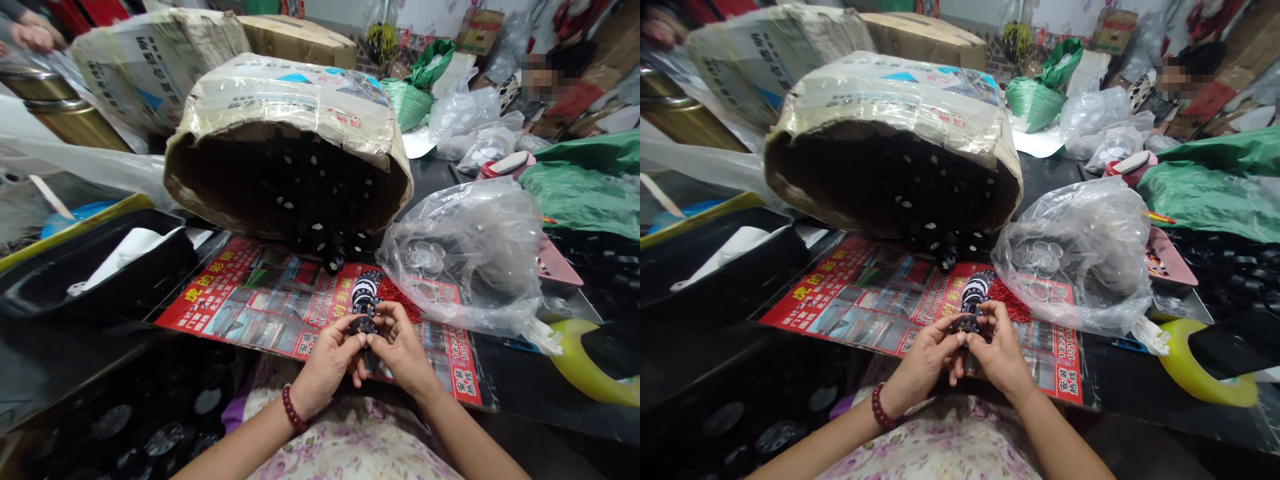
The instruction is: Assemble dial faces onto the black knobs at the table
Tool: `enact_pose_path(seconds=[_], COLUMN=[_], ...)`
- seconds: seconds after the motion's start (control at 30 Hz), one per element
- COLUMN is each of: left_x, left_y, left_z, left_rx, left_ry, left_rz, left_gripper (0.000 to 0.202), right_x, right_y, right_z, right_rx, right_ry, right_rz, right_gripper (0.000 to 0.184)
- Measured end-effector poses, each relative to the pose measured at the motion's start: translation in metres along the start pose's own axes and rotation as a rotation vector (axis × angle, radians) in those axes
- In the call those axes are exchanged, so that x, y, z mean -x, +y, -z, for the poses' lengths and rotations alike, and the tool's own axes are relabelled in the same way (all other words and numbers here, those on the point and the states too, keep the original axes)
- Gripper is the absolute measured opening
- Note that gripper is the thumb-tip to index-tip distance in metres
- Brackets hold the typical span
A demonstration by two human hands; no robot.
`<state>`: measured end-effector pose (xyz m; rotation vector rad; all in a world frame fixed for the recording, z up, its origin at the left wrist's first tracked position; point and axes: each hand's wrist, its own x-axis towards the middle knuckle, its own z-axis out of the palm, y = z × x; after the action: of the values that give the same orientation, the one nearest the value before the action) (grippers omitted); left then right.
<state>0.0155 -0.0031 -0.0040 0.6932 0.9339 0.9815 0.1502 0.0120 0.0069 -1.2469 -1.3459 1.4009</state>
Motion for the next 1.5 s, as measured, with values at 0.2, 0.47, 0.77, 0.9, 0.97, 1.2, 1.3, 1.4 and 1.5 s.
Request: enact_pose_path(seconds=[0.2,0.47,0.77,0.9,0.97,1.2,1.3,1.4,1.5], left_x=[0.000,-0.005,-0.004,-0.004,-0.005,-0.007,-0.007,-0.006,-0.005], left_y=[0.000,0.002,-0.007,-0.003,0.000,0.008,0.012,0.015,0.016], left_z=[0.001,0.004,-0.003,-0.005,-0.004,-0.002,-0.001,0.001,0.003], left_rx=[0.012,0.067,0.121,0.191,0.169,-0.159,-0.210,-0.213,-0.226], left_ry=[0.016,0.046,-0.011,0.023,0.031,0.220,0.233,0.210,0.165], left_rz=[0.016,0.066,0.160,0.189,0.166,-0.033,-0.050,-0.028,0.002], left_gripper=[0.041,0.048,0.050,0.047,0.052,0.052,0.040,0.032,0.033], right_x=[-0.001,0.000,0.011,-0.005,-0.022,-0.060,-0.050,-0.027,-0.001], right_y=[0.001,0.000,-0.004,-0.018,-0.024,-0.015,-0.021,-0.034,-0.035], right_z=[-0.007,-0.004,-0.004,0.032,0.065,0.120,0.109,0.099,0.093], right_rx=[-0.113,0.403,0.862,0.799,0.850,1.114,1.061,0.705,0.257], right_ry=[0.037,0.099,0.097,0.085,0.277,0.345,0.351,0.340,0.124], right_rz=[-0.030,0.266,0.544,0.481,0.395,0.183,0.218,0.230,0.077], right_gripper=[0.033,0.019,0.020,0.014,0.014,0.011,0.002,0.011,0.023])
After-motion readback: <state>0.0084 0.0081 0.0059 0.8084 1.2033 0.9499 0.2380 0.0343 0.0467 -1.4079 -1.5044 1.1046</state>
